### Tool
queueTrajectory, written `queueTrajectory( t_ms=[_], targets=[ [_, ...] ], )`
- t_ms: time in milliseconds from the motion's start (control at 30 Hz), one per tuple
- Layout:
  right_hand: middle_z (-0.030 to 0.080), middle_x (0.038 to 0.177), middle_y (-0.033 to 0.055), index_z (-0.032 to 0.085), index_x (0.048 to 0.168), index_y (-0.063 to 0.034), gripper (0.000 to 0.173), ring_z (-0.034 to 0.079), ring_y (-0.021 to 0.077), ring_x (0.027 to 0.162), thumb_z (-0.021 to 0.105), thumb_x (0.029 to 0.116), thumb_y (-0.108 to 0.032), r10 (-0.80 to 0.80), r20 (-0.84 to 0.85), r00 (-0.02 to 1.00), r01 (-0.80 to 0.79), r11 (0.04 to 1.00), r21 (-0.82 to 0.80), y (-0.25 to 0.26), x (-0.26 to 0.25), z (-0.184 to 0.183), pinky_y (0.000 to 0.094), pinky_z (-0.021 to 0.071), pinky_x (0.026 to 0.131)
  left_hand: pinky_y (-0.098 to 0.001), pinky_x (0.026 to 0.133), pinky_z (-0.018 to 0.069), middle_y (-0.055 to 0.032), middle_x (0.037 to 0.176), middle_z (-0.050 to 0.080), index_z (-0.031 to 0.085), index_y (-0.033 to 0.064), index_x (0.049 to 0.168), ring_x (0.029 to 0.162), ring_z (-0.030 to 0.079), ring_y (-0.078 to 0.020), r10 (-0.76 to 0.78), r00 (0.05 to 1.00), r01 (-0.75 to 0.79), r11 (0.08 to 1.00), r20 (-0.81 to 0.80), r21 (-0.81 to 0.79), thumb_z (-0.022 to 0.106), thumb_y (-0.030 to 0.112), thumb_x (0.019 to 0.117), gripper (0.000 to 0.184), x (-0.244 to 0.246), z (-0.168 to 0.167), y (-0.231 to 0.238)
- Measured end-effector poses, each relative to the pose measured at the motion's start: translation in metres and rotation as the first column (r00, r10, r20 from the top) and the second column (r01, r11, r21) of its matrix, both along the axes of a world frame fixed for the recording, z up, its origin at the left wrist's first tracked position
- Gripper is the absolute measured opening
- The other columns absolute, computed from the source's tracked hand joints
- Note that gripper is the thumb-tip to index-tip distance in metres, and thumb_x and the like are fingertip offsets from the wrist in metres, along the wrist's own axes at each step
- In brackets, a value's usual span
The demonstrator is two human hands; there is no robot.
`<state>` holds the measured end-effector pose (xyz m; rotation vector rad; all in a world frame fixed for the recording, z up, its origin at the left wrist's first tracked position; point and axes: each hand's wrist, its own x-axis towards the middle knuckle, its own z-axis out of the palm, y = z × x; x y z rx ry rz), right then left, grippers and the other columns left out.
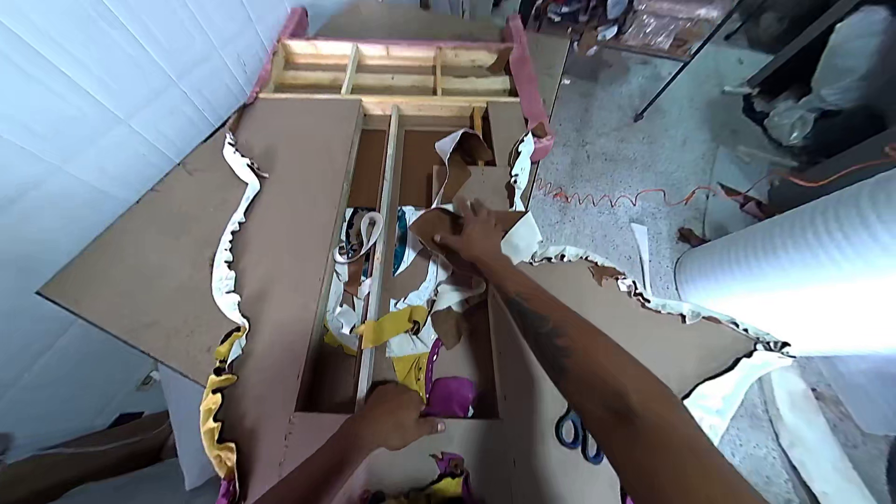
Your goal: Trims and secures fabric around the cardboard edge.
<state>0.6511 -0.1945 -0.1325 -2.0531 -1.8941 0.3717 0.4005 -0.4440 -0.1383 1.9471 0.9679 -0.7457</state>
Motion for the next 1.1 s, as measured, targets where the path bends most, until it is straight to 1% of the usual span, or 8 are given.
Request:
queueTrajectory(
  t_ms=[133, 267, 400, 500, 633, 867, 933, 1100],
  targets=[
    [0.064, 0.121, 0.0147, 0.075, 0.114, -0.0225, 0.031, 0.061, 0.0349, 0.113, 0.078, 0.0840, -0.026, 0.144, -0.042, 0.989, -0.137, 0.982, 0.128, 0.002, -0.016, -0.032, 0.0572, 0.0551, 0.092, -0.0643, 0.084, 0.0550, -0.0103, 0.089, 0.073, 0.074, 0.0138, 0.099, 0.090, 0.071, -0.0316, 0.125, 0.974, -0.149, 0.981, 0.189, 0.121, 0.051, 0.071, 0.0957, 0.062, 0.002, 0.026, 0.057],
    [0.069, 0.099, 0.0066, 0.074, 0.102, -0.0133, 0.012, 0.067, 0.0223, 0.093, 0.068, 0.0962, -0.021, 0.200, -0.399, 0.895, -0.148, 0.976, 0.158, -0.085, -0.034, -0.030, 0.0493, 0.0586, 0.082, -0.0539, 0.096, 0.0575, -0.0051, 0.113, 0.074, 0.071, 0.0176, 0.127, 0.106, 0.071, -0.0221, 0.438, 0.716, -0.660, 0.679, 0.544, 0.321, 0.061, 0.048, 0.1009, 0.041, 0.020, 0.072, 0.159],
    [0.069, 0.097, -0.0045, 0.076, 0.099, -0.0212, 0.010, 0.066, 0.0080, 0.088, 0.070, 0.0924, -0.024, 0.252, -0.590, 0.767, -0.219, 0.967, 0.129, -0.198, -0.051, -0.024, 0.0335, 0.0603, 0.075, -0.0641, 0.108, 0.0457, -0.0122, 0.157, 0.045, 0.045, 0.0259, 0.155, 0.141, 0.047, -0.0371, 0.468, 0.556, -0.831, 0.313, 0.687, 0.460, 0.076, 0.077, 0.0719, 0.103, 0.044, 0.055, 0.273],
    [0.068, 0.102, -0.0034, 0.077, 0.100, -0.0212, 0.010, 0.065, 0.0082, 0.093, 0.073, 0.0915, -0.022, 0.276, -0.674, 0.685, -0.235, 0.960, 0.155, -0.262, -0.055, -0.022, 0.0294, 0.0596, 0.076, -0.0735, 0.105, 0.0399, -0.0179, 0.167, 0.027, 0.021, 0.0319, 0.165, 0.146, 0.037, -0.0469, 0.555, 0.659, -0.745, 0.387, 0.507, 0.543, 0.086, 0.068, 0.0653, 0.125, 0.048, 0.014, 0.315],
    [0.068, 0.104, -0.0034, 0.077, 0.101, -0.0198, 0.011, 0.065, 0.0085, 0.093, 0.073, 0.0914, -0.019, 0.185, -0.715, 0.675, -0.114, 0.983, 0.147, -0.288, -0.041, -0.025, 0.0280, 0.0595, 0.076, -0.0747, 0.099, 0.0429, -0.0124, 0.146, 0.057, 0.068, 0.0234, 0.134, 0.136, 0.047, -0.0447, 0.420, 0.768, -0.628, 0.348, 0.483, 0.696, 0.082, 0.023, 0.0778, 0.058, 0.002, -0.005, 0.313],
    [0.067, 0.113, -0.0097, 0.078, 0.100, -0.0285, 0.011, 0.064, 0.0035, 0.103, 0.070, 0.0929, -0.024, 0.112, -0.668, 0.736, -0.041, 0.992, 0.122, -0.252, -0.054, -0.015, 0.0281, 0.0597, 0.085, -0.0610, 0.076, 0.0578, -0.0129, 0.088, 0.073, 0.075, 0.0111, 0.098, 0.081, 0.071, -0.0313, 0.645, 0.591, -0.806, 0.486, 0.485, 0.337, 0.066, 0.019, 0.0959, 0.012, -0.081, -0.007, 0.240],
    [0.066, 0.116, -0.0100, 0.077, 0.099, -0.0286, 0.010, 0.063, 0.0045, 0.106, 0.071, 0.0926, -0.023, 0.138, -0.696, 0.705, -0.087, 0.990, 0.109, -0.243, -0.072, 0.000, 0.0299, 0.0603, 0.085, -0.0491, 0.066, 0.0626, -0.0113, 0.089, 0.074, 0.072, 0.0071, 0.100, 0.075, 0.073, -0.0253, 0.702, 0.405, -0.895, 0.436, 0.586, 0.096, 0.064, 0.014, 0.0975, 0.011, -0.084, 0.003, 0.205],
    [0.066, 0.122, -0.0041, 0.077, 0.102, -0.0206, 0.018, 0.066, 0.0098, 0.105, 0.079, 0.0863, -0.011, 0.213, -0.841, 0.497, -0.175, 0.974, 0.143, -0.228, -0.121, 0.056, 0.0327, 0.0626, 0.082, -0.0406, 0.087, 0.0595, -0.0128, 0.118, 0.072, 0.071, 0.0056, 0.118, 0.103, 0.070, -0.0223, 0.669, 0.055, -0.696, 0.559, 0.742, -0.452, 0.054, 0.029, 0.1045, 0.032, -0.078, 0.058, 0.088]
  ],
)
